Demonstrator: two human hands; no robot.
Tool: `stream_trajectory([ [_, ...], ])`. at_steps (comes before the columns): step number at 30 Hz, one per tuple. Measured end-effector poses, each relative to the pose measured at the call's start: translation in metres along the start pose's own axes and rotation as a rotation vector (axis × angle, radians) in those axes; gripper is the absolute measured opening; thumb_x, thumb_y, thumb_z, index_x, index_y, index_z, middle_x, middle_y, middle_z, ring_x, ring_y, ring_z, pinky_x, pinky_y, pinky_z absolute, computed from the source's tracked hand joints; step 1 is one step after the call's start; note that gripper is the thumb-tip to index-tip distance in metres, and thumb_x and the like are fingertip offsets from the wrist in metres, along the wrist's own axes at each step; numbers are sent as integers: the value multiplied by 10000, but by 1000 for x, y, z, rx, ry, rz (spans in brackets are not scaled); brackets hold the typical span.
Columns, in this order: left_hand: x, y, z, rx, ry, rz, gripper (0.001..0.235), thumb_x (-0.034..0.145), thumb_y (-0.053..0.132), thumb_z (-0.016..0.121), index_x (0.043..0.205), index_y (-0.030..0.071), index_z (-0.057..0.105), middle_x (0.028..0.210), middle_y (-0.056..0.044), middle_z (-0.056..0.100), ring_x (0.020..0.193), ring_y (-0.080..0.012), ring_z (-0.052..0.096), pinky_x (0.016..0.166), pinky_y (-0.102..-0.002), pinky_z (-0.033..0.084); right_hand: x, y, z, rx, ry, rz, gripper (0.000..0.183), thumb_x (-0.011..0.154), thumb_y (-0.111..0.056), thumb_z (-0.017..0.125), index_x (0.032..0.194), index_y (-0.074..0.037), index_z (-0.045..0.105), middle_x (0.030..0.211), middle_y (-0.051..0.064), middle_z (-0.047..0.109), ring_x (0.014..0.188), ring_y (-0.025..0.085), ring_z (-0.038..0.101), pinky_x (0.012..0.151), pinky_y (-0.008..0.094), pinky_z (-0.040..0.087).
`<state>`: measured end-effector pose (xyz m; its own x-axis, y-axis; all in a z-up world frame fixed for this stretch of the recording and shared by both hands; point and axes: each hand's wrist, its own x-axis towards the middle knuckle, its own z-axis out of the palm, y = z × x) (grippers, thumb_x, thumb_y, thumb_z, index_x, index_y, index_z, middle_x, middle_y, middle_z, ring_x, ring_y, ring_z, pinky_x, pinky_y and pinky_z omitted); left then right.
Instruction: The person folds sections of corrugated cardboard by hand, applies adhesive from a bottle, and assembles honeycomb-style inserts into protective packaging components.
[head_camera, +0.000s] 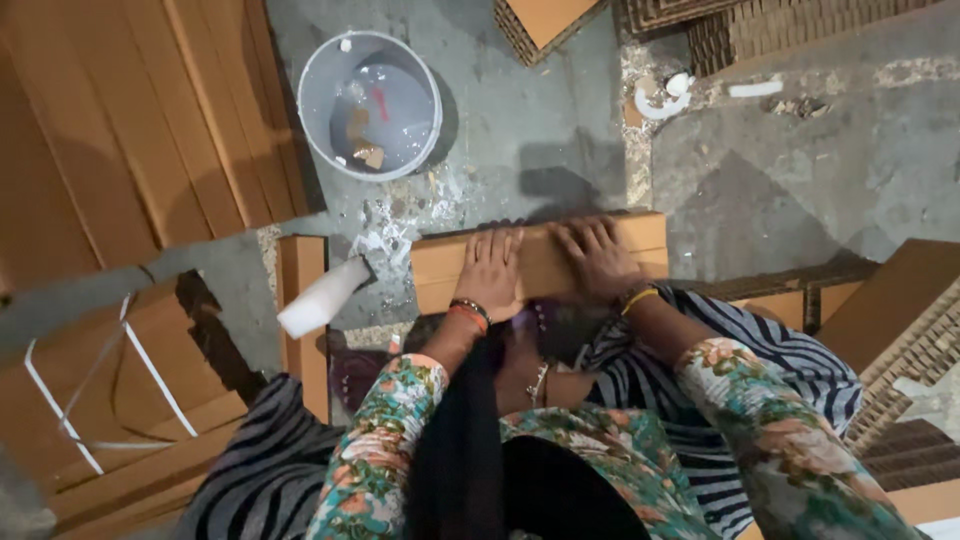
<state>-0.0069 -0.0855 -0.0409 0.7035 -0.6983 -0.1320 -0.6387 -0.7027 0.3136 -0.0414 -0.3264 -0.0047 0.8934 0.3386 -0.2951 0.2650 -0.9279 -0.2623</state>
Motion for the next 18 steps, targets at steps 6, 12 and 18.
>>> stream_trajectory([
  [6,-1,4,-14,59,114,11,1048,715,475,754,1533,-25,329,1461,-239,462,1387,-405,406,1208,-556,232,-3,13,29,-77,191,-73,1114,748,-626,753,1637,-111,324,1451,191,496,1406,387,417,1218,543,242],
  [12,-10,7,-47,-19,76,14,1172,660,677,779,1526,20,339,1410,-192,483,1349,-354,416,1164,-645,208,-12,11,14,9,321,-204,1116,693,-655,769,1548,-59,367,1434,216,500,1339,416,448,1140,561,302],
  [18,-52,-36,-65,83,173,-59,1143,614,665,777,1489,55,365,1396,-138,493,1336,-323,424,1123,-702,190,-49,59,-23,4,257,-169,1184,628,-614,819,1562,-44,369,1436,205,499,1339,408,445,1166,578,298],
])
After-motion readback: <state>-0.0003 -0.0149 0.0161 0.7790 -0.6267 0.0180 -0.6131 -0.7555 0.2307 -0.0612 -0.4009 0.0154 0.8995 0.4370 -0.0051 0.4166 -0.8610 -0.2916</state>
